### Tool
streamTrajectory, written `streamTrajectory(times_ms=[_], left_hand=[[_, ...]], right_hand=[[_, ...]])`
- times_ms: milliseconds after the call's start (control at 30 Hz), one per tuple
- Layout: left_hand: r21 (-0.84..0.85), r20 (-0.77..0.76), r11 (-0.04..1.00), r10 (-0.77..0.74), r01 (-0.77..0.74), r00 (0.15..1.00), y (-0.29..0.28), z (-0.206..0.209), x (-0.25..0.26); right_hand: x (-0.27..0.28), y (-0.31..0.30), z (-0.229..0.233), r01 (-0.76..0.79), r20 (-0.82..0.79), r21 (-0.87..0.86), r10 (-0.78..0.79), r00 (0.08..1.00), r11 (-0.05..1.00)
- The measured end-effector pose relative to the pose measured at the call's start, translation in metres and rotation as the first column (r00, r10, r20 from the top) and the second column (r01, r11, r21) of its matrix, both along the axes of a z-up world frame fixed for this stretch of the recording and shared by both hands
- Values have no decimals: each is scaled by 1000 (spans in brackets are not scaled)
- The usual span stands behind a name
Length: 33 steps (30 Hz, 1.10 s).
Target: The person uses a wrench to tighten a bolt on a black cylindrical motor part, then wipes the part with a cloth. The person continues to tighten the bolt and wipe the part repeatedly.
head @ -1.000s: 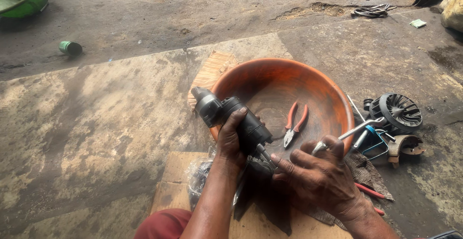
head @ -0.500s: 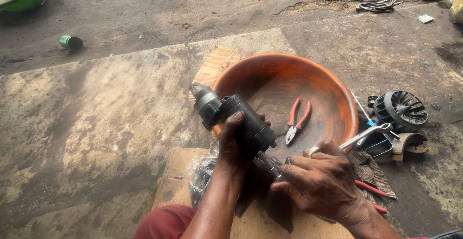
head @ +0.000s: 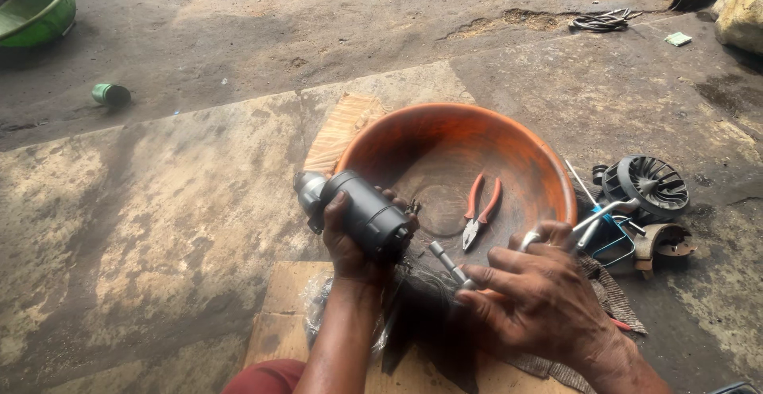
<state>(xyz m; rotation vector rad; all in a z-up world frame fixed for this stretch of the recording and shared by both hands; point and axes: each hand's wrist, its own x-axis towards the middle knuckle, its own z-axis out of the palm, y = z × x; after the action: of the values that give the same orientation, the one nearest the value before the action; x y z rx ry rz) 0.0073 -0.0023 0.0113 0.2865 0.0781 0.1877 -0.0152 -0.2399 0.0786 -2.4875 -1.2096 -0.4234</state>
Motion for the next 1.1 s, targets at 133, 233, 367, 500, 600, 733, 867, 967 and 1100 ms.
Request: streamTrajectory(times_ms=[133, 233, 367, 500, 600, 733, 867, 967, 1100], left_hand=[[24, -14, 999, -24, 24, 1000, 3, 8, -5], [60, -21, 996, -57, 59, 998, -5, 8, -6], [93, -37, 991, -95, 98, 995, -10, 8, -3], [82, -18, 991, -108, 109, 994, -13, 0, 1], [113, -66, 990, -77, 84, 995, -11, -4, 2], [153, -61, 987, -42, 51, 997, -13, -8, -1], [139, -32, 988, -69, 73, 997, -19, -8, -5], [163, 15, 984, -70, 67, 997, -15, -5, -8], [176, 27, 982, -73, 67, 997, -17, -11, -12]], right_hand=[[8, 0, -5, 5, -3, -2, -5, 1000, 1000], [8, 1, -11, -5, -23, -32, 5, 1000, 999], [8, 3, -12, -40, 61, 11, 40, 997, 999], [5, 5, -10, 43, -18, -194, -47, 999, 980], [4, 11, -11, 73, -7, -255, -77, 997, 964], [5, 15, -16, 79, -119, -165, -100, 988, 983], [3, 10, -24, 101, -102, -121, -113, 988, 987], [1, 10, -30, 95, -69, -64, -99, 993, 993], [3, 6, -43, 198, -203, -285, -261, 944, 938]])
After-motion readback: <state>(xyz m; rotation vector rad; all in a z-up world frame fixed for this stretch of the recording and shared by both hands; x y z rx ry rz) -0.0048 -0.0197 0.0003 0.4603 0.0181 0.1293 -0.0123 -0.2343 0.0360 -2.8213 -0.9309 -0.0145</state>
